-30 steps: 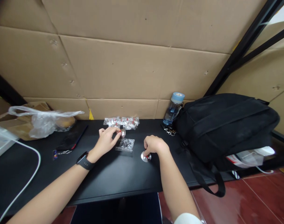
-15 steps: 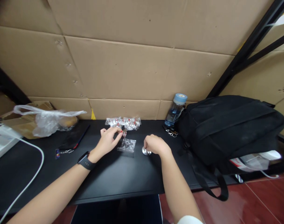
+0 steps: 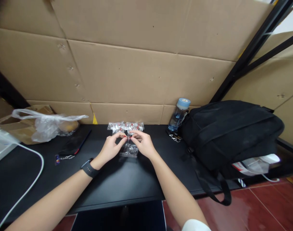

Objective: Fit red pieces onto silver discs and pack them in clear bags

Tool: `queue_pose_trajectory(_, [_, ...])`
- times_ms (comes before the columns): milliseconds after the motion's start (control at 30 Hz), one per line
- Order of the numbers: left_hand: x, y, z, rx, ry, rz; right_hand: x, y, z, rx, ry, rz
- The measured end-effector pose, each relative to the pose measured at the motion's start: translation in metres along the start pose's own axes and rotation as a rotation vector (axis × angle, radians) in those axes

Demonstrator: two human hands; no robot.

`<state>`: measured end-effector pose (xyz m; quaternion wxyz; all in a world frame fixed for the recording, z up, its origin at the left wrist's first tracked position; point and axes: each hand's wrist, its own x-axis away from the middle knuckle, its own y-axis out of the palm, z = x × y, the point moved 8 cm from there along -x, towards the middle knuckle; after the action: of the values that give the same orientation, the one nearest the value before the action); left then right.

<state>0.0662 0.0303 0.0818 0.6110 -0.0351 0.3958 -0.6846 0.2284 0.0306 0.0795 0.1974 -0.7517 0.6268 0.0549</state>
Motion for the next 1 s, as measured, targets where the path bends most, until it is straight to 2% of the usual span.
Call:
queue_pose_trajectory(200, [0.0,0.0,-0.006,0.148,-0.005,0.048,0.0,0.011,0.021,-0.253,0.117,-0.05])
queue_pose_trajectory(467, [0.001,0.007,-0.016,0.241,-0.06,0.03,-0.001,0.003,0.017,-0.169,0.062,-0.032])
queue_pose_trajectory(667, [0.001,0.007,-0.008,0.229,-0.031,0.016,0.001,0.004,0.014,-0.134,0.062,-0.114])
queue_pose_trajectory(733, [-0.001,0.006,-0.002,0.214,0.018,-0.047,0.001,0.002,0.014,-0.123,0.085,-0.126])
queue_pose_trajectory(867, [0.002,0.007,0.009,0.03,0.187,-0.323,0.0,-0.014,0.004,0.059,0.065,-0.092])
queue_pose_trajectory(1000, [0.023,0.021,0.012,-0.124,0.316,-0.644,0.006,-0.021,-0.009,0.373,0.055,-0.248])
